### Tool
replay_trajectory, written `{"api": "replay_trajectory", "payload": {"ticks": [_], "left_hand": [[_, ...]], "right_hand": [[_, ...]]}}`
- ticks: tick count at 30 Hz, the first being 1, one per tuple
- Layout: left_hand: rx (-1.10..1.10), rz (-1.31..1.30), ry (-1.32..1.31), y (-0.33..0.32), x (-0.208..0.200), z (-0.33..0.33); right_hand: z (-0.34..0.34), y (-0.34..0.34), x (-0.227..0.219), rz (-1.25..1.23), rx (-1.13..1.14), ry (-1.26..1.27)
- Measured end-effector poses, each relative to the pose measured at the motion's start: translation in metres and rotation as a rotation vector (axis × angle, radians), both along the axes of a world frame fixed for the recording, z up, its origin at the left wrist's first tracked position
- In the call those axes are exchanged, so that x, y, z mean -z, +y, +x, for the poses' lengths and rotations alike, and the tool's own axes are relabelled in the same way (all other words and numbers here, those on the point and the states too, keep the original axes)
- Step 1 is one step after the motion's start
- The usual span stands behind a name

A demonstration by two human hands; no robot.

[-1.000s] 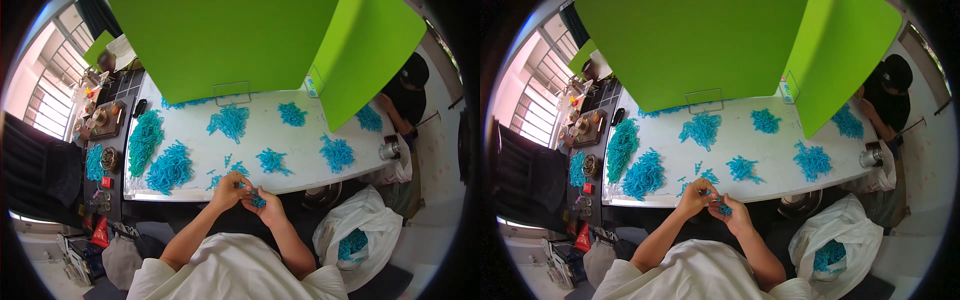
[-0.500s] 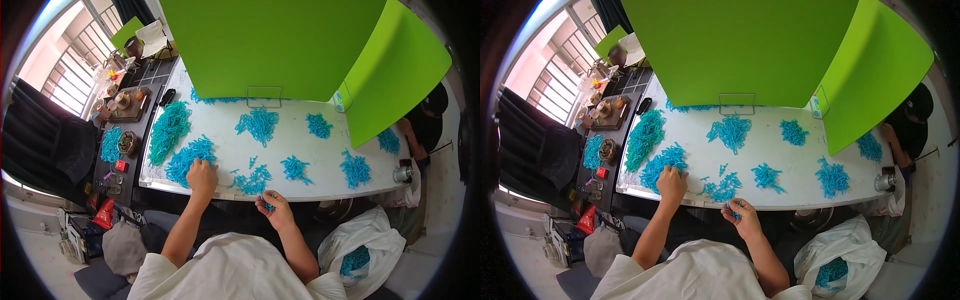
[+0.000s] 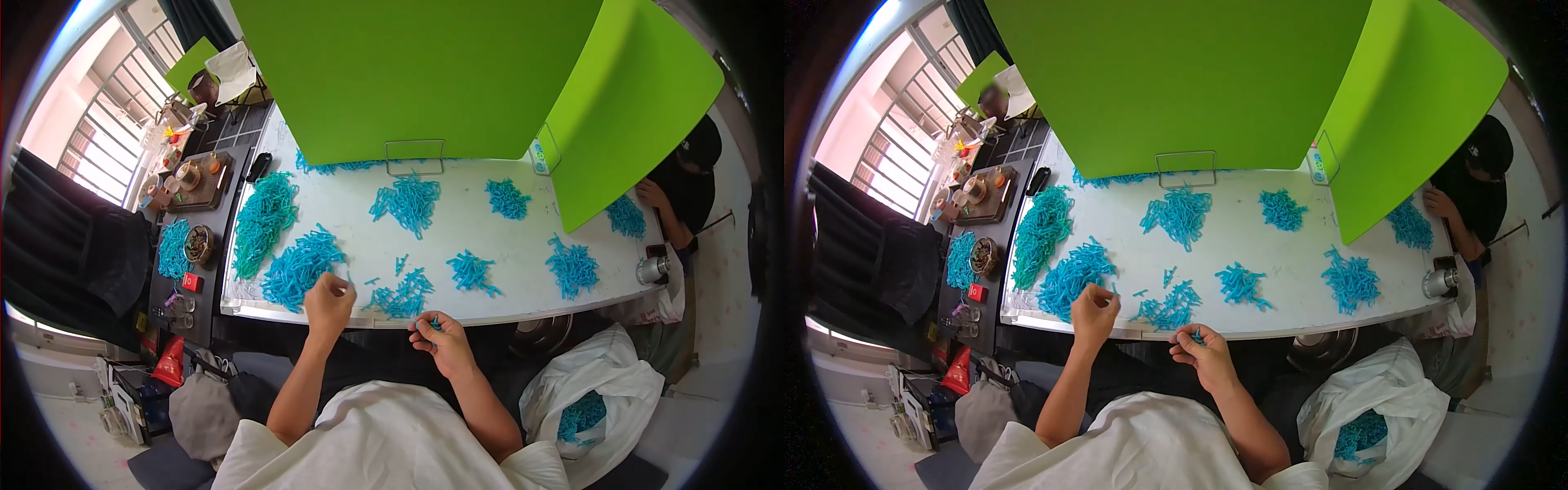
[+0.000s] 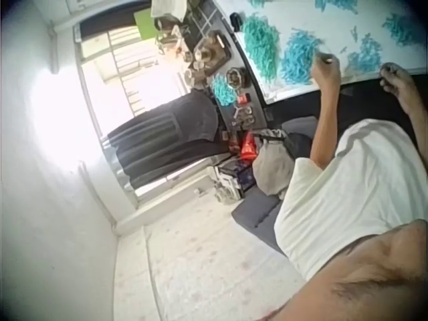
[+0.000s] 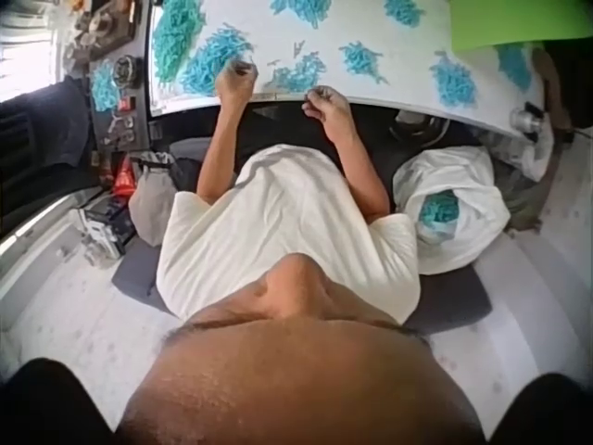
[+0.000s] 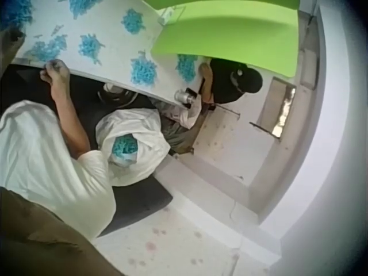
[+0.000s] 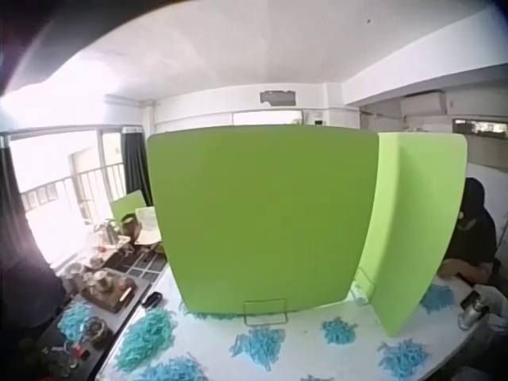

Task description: Assembling small blue plastic interlocking parts by hand at a workbench.

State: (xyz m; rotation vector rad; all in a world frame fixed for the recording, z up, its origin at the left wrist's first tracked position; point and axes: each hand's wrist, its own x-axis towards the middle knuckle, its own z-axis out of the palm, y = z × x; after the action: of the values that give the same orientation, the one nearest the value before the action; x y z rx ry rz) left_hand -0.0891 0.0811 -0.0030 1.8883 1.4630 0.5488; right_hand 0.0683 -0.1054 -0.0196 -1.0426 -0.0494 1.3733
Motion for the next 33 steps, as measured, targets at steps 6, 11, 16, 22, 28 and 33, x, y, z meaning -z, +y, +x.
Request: {"api": "replay_trajectory", "payload": {"ticks": [6, 11, 16, 22, 28, 33], "left_hand": [[0.216, -0.754, -0.625, -0.028, -0.004, 0.007], [0.284, -0.871, -0.677, -0.044, -0.008, 0.018], [0.326, -0.831, -0.681, -0.051, -0.008, 0.028], [0.323, -0.812, -0.684, -0.057, -0.001, 0.033], [0.506, -0.529, -0.406, -0.062, -0.012, 0.051], [0.461, -0.541, -0.396, -0.073, -0.008, 0.067]], "right_hand": [[-0.002, 0.011, -0.018, 0.125, -0.052, -0.035], [0.003, 0.013, -0.024, 0.201, -0.049, -0.028], [0.003, 0.008, -0.024, 0.193, -0.025, -0.09], [0.008, 0.004, -0.027, 0.141, -0.021, -0.168], [0.039, 0.002, -0.019, 0.063, -0.13, -0.118], [0.045, -0.006, -0.008, 0.035, -0.111, -0.107]]}}
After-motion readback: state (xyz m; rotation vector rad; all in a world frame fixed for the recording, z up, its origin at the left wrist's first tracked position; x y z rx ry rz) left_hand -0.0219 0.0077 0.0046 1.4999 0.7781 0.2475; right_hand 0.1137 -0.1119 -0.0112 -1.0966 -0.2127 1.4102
